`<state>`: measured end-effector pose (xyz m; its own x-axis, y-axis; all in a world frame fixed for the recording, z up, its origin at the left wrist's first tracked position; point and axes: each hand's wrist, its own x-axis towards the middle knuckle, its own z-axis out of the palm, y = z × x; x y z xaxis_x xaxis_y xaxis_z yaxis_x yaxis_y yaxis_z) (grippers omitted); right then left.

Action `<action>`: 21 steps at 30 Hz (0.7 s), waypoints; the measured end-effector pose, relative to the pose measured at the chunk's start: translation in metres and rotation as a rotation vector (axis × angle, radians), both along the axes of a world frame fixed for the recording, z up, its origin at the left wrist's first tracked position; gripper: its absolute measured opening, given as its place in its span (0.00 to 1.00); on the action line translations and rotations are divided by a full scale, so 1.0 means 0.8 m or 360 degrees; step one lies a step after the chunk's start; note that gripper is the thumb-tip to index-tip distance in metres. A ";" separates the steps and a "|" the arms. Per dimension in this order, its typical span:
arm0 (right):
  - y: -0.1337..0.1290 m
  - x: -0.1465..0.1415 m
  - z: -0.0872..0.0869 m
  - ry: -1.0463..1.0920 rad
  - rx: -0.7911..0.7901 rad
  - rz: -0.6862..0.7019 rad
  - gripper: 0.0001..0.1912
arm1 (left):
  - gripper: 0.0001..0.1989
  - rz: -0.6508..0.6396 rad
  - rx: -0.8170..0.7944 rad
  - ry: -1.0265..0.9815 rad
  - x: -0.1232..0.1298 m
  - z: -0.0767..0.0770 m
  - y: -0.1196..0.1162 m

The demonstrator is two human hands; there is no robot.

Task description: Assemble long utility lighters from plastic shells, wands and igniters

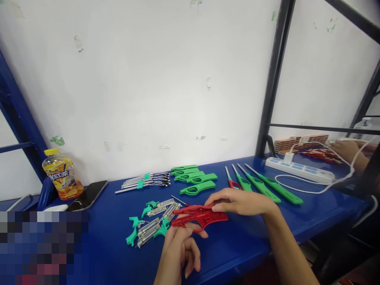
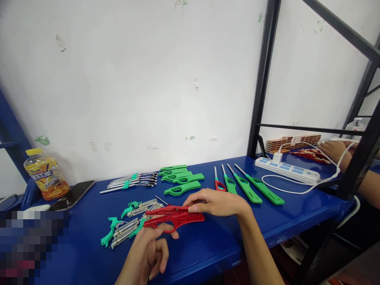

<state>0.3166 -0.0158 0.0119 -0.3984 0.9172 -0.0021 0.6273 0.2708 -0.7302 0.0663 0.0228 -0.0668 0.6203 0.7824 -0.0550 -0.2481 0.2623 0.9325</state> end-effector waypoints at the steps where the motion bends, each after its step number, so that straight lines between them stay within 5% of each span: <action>1: 0.000 0.000 0.000 0.0000 0.0017 -0.0007 0.23 | 0.18 0.0002 0.0000 0.0002 0.001 -0.001 0.000; 21: -0.004 -0.004 0.007 0.0054 -0.0070 0.0020 0.23 | 0.21 0.0158 0.0057 0.0150 0.005 0.015 -0.014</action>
<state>0.3132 -0.0191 0.0176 -0.4104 0.9114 -0.0285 0.5986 0.2457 -0.7624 0.0700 0.0116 -0.0546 0.5331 0.8423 -0.0803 -0.1820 0.2069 0.9613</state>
